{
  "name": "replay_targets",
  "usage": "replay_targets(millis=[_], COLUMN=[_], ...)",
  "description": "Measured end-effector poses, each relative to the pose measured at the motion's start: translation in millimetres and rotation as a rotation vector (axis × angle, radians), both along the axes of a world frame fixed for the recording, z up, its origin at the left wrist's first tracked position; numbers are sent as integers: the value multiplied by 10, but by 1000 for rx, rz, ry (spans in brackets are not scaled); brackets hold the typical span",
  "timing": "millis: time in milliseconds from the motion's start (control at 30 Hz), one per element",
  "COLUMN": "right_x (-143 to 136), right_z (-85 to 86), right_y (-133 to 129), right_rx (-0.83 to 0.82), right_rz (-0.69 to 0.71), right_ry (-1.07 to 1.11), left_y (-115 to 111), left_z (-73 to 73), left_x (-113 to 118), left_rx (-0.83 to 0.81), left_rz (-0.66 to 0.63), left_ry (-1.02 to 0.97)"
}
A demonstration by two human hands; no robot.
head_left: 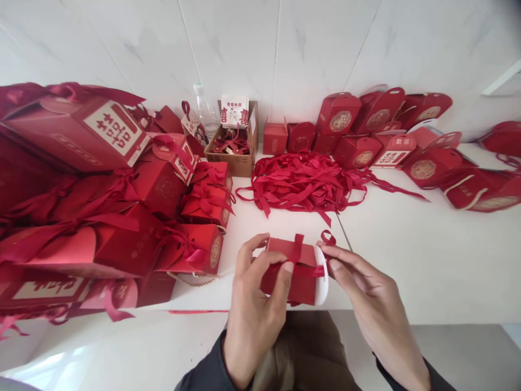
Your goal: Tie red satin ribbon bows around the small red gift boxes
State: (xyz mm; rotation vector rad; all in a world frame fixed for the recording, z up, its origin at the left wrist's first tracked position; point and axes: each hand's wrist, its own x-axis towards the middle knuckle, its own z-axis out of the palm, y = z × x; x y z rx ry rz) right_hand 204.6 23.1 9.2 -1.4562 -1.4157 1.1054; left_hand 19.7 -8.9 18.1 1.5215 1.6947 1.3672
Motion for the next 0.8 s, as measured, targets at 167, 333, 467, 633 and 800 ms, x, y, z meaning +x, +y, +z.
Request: replay_targets(millis=[167, 333, 467, 633, 800], right_x=[-20, -16, -14, -83, -176], right_z=[-9, 9, 25, -2, -38], right_y=[13, 9, -4, 7, 2], right_rx=[40, 81, 92, 167, 327], right_rz=[-7, -59, -57, 57, 87], right_ry=[79, 70, 2, -130, -242], left_y=[-26, -33, -50, -154, -206], left_z=[-3, 27, 20, -25, -62], left_x=[68, 89, 90, 144, 224], left_rx=[44, -33, -100, -101, -70], left_rz=[260, 340, 340, 261, 127], left_ry=[-341, -826, -736, -294, -68])
